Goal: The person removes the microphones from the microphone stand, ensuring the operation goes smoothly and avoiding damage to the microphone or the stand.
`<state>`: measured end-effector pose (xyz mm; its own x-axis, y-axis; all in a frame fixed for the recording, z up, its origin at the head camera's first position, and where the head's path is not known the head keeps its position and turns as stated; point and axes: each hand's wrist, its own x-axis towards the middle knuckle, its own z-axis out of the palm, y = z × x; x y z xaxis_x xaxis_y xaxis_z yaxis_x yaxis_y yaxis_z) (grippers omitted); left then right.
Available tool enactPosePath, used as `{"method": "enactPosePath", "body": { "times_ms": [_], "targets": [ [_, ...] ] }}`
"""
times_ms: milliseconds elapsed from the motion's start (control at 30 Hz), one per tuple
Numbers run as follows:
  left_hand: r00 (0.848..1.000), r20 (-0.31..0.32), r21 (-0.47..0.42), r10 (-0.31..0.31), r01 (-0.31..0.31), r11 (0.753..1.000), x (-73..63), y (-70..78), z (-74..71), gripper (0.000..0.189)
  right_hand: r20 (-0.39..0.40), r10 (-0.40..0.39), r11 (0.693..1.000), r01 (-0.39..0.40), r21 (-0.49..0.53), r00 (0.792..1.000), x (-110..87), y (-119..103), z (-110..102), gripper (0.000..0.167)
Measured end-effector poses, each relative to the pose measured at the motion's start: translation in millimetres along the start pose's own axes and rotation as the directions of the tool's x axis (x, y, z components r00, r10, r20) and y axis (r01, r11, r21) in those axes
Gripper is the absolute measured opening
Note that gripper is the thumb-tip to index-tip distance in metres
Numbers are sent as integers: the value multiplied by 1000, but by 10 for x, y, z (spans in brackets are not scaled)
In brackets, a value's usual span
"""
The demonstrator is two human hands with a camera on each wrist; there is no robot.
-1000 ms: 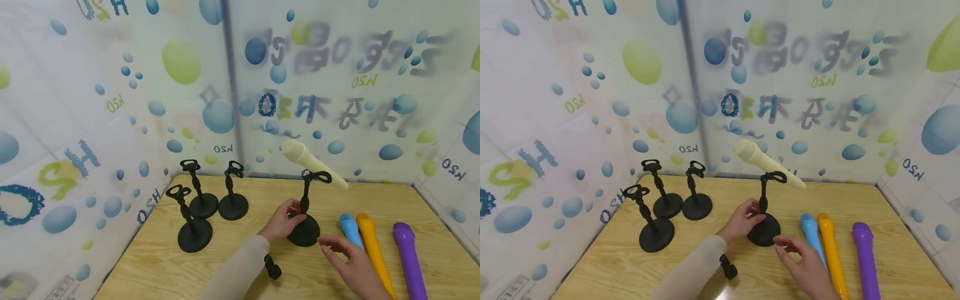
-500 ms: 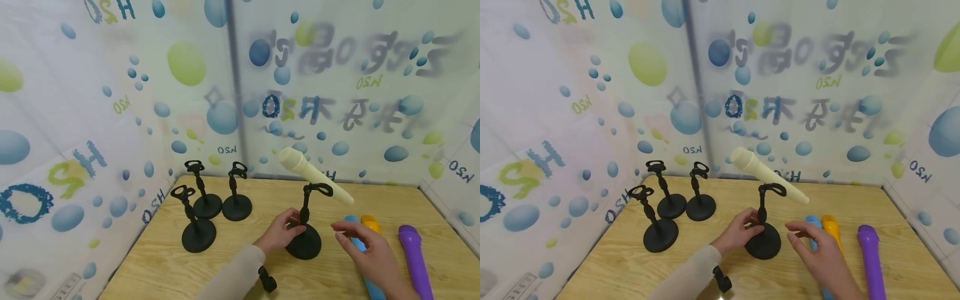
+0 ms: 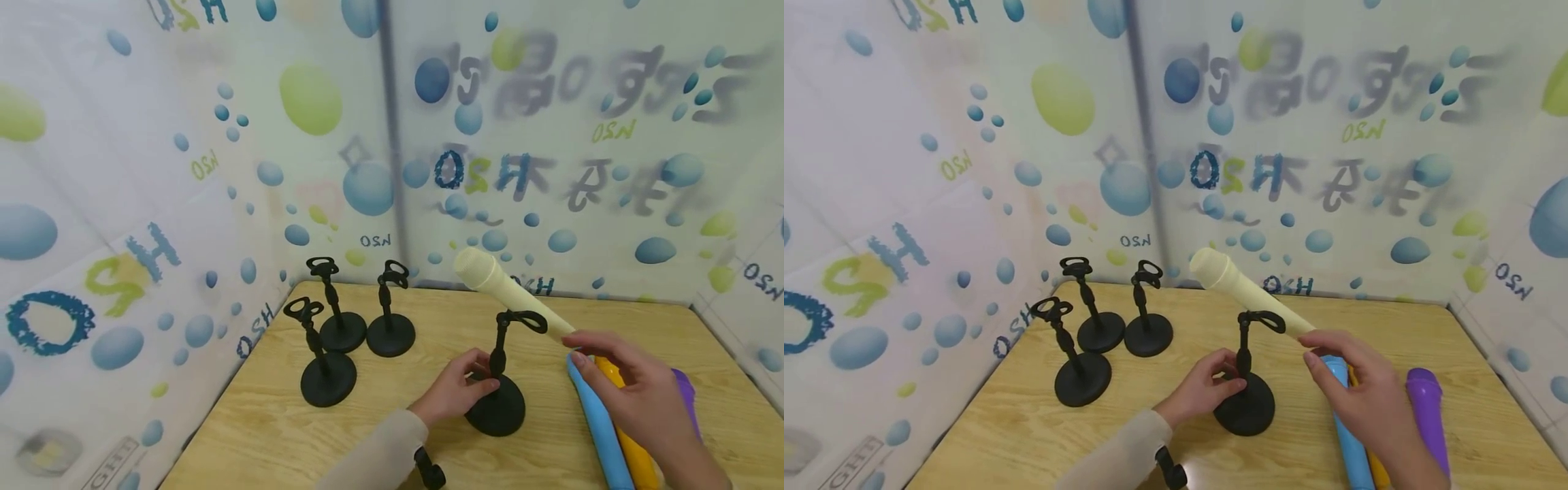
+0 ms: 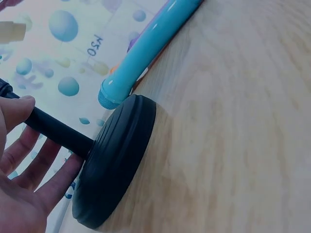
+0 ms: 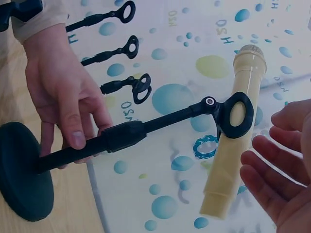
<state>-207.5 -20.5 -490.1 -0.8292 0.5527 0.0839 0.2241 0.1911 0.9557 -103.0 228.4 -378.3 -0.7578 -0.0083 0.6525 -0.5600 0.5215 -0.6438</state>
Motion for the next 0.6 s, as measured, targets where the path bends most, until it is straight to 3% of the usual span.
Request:
{"method": "enactPosePath", "body": {
  "times_ms": [333, 600],
  "targets": [
    [999, -6, -88, 47, -47, 995, -58, 13, 34, 23, -37, -53, 998, 54, 21, 998, 181, -77, -13, 40],
    [999, -38, -140, 19, -24, 990, -63, 46, 58, 23, 7, -31, 999, 31, -13, 1000, 399, -127, 0, 37]
  ]
}}
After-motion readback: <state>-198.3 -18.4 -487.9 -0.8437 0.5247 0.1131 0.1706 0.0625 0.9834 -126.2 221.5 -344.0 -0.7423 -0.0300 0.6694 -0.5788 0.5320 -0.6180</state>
